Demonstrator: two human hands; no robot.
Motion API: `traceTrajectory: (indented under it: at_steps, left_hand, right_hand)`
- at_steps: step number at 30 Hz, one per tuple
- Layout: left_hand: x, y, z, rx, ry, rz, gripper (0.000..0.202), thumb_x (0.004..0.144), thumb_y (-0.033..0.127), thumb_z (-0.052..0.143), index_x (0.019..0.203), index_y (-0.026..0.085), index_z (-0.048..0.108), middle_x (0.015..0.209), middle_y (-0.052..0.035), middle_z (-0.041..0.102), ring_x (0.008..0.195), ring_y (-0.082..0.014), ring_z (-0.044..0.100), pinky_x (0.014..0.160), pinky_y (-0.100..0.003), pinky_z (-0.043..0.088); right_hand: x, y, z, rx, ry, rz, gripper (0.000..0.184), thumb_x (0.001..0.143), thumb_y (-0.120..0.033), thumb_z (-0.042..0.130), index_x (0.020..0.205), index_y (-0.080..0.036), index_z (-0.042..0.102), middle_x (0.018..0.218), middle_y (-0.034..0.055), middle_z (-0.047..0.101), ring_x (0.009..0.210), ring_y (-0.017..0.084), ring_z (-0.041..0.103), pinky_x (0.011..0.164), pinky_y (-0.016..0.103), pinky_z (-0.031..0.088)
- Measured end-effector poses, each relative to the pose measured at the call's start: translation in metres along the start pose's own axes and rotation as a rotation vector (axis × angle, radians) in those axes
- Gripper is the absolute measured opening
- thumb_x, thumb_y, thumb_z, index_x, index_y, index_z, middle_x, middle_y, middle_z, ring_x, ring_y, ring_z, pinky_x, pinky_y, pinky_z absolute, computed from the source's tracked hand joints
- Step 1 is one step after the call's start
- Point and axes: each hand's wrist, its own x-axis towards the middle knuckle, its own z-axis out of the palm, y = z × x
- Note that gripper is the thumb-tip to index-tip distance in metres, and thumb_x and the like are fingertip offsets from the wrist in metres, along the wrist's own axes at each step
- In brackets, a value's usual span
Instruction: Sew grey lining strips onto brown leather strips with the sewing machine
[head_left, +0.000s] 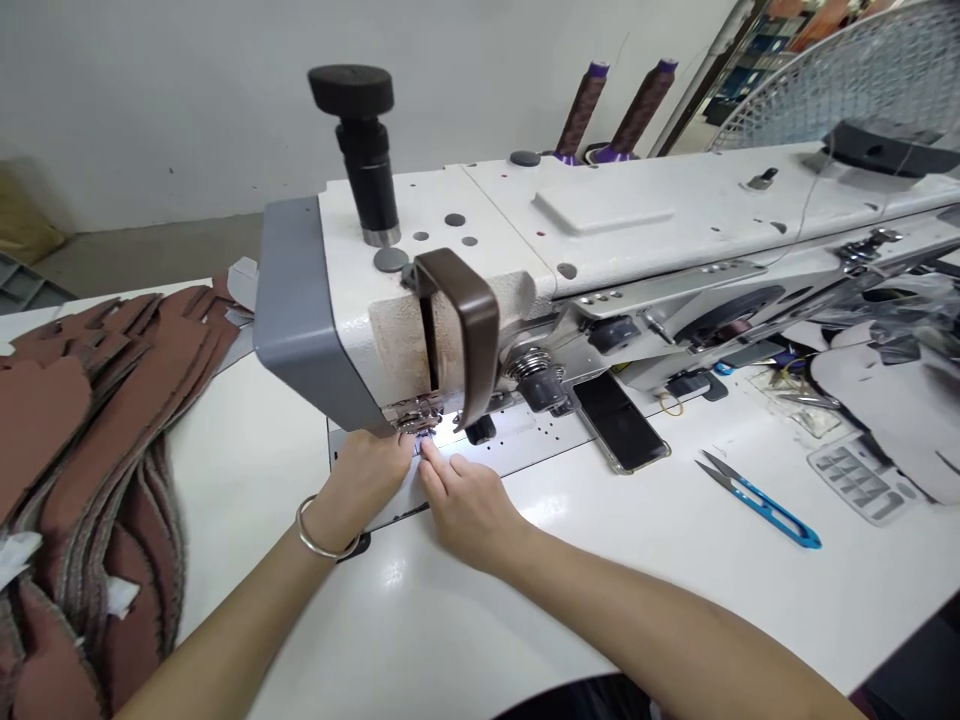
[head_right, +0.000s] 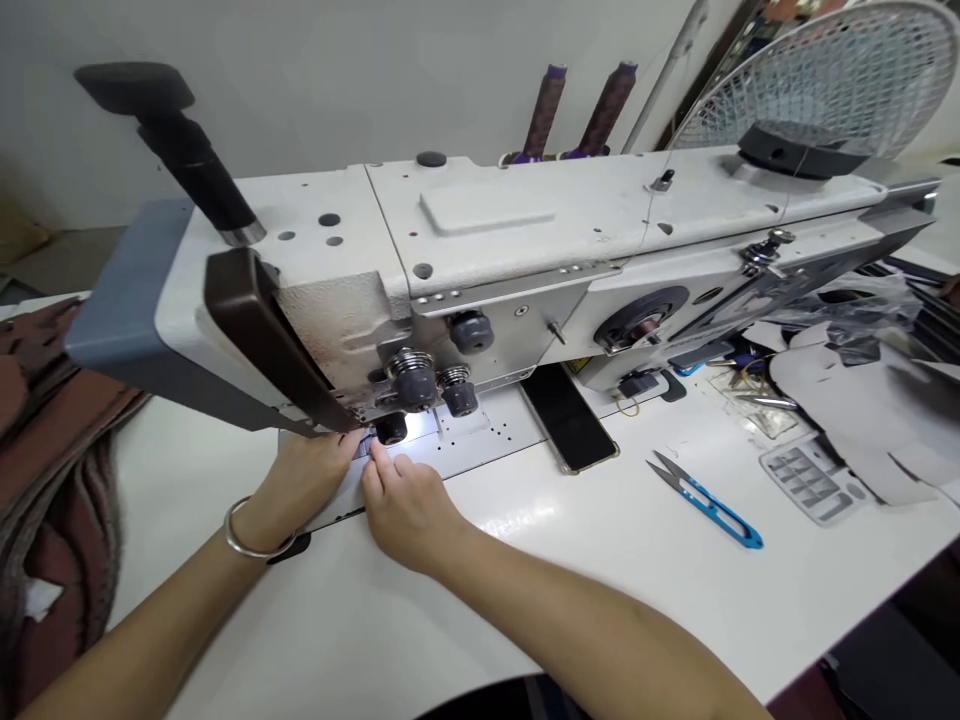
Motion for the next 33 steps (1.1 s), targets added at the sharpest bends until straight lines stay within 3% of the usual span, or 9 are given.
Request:
traceTrajectory:
  at_steps: [4, 9, 13, 21, 27, 29, 31, 32, 33]
  left_hand:
    - [0.000, 0.004, -0.002, -0.064, -0.009, -0.007, 0.024, 0.085, -0.001, 0.042, 0.086, 0.012, 0.062, 0.071, -0.0077, 0.062, 0.063, -0.0210, 0.061, 0.053, -0.030, 0.040]
    - [0.001, 0.008, -0.001, -0.136, 0.058, 0.031, 0.022, 0.081, -0.005, 0.047, 0.076, 0.013, 0.059, 0.070, -0.0078, 0.061, 0.070, -0.0222, 0.063, 0.055, -0.030, 0.043]
    - [0.002, 0.007, 0.001, -0.147, 0.062, 0.049, 0.023, 0.078, -0.006, 0.051, 0.070, 0.014, 0.057, 0.068, -0.0089, 0.061, 0.077, -0.0239, 0.063, 0.057, -0.031, 0.044]
    - [0.001, 0.003, -0.004, -0.194, 0.053, 0.034, 0.019, 0.080, -0.004, 0.053, 0.075, 0.011, 0.062, 0.075, -0.0114, 0.064, 0.080, -0.0235, 0.063, 0.062, -0.032, 0.047]
    - [-0.003, 0.005, -0.008, -0.192, 0.094, -0.017, 0.017, 0.077, -0.004, 0.056, 0.076, 0.010, 0.065, 0.073, -0.0114, 0.067, 0.079, -0.0244, 0.066, 0.057, -0.030, 0.049]
    - [-0.009, -0.010, -0.016, -0.198, 0.111, -0.024, 0.018, 0.076, -0.003, 0.057, 0.075, 0.012, 0.066, 0.075, -0.0091, 0.068, 0.075, -0.0206, 0.067, 0.058, -0.027, 0.050]
    - [-0.021, -0.042, -0.034, -0.249, 0.165, -0.066, 0.018, 0.077, -0.001, 0.056, 0.075, 0.014, 0.067, 0.078, -0.0048, 0.070, 0.072, -0.0146, 0.067, 0.062, -0.023, 0.053]
    - [-0.029, -0.063, -0.049, -0.281, 0.219, -0.113, 0.018, 0.079, 0.001, 0.055, 0.078, 0.014, 0.067, 0.079, -0.0023, 0.070, 0.073, -0.0120, 0.067, 0.066, -0.021, 0.054]
    - [-0.037, -0.087, -0.067, -0.408, 0.351, -0.233, 0.014, 0.080, 0.005, 0.057, 0.080, 0.014, 0.067, 0.078, 0.0003, 0.070, 0.072, -0.0106, 0.066, 0.067, -0.021, 0.054]
  right_hand:
    - [-0.001, 0.001, 0.000, -0.025, 0.009, -0.013, 0.038, 0.082, -0.006, 0.039, 0.115, -0.004, 0.059, 0.135, 0.0224, 0.053, 0.073, 0.023, 0.052, 0.052, 0.033, 0.044]
    - [-0.003, 0.003, 0.000, -0.059, 0.072, -0.030, 0.044, 0.075, -0.002, 0.040, 0.113, -0.005, 0.060, 0.132, 0.0200, 0.057, 0.071, 0.021, 0.053, 0.053, 0.032, 0.045]
    - [-0.003, 0.004, 0.002, -0.041, 0.116, -0.013, 0.046, 0.077, 0.000, 0.039, 0.118, -0.006, 0.059, 0.130, 0.0180, 0.059, 0.072, 0.020, 0.055, 0.055, 0.030, 0.046]
    - [-0.003, 0.002, 0.004, -0.006, 0.121, 0.050, 0.040, 0.086, -0.004, 0.038, 0.120, -0.011, 0.059, 0.128, 0.0151, 0.061, 0.074, 0.019, 0.058, 0.058, 0.028, 0.048]
    - [0.000, 0.002, 0.002, -0.002, 0.088, 0.077, 0.029, 0.083, -0.004, 0.043, 0.103, -0.013, 0.062, 0.127, 0.0131, 0.062, 0.077, 0.018, 0.061, 0.061, 0.028, 0.046]
    - [0.001, 0.000, -0.001, -0.014, 0.014, 0.102, 0.029, 0.079, -0.002, 0.047, 0.102, -0.014, 0.061, 0.130, 0.0127, 0.060, 0.079, 0.018, 0.061, 0.061, 0.027, 0.045]
    - [0.002, -0.002, -0.003, -0.037, -0.051, 0.128, 0.032, 0.077, 0.000, 0.049, 0.103, -0.015, 0.061, 0.133, 0.0118, 0.058, 0.080, 0.018, 0.061, 0.061, 0.026, 0.045]
    - [0.002, -0.002, -0.004, -0.050, -0.069, 0.136, 0.033, 0.077, 0.000, 0.049, 0.104, -0.015, 0.061, 0.134, 0.0112, 0.058, 0.081, 0.018, 0.061, 0.061, 0.026, 0.045]
    - [0.002, -0.003, -0.005, -0.061, -0.075, 0.143, 0.033, 0.077, 0.001, 0.050, 0.104, -0.015, 0.061, 0.134, 0.0107, 0.057, 0.081, 0.018, 0.061, 0.061, 0.026, 0.045]
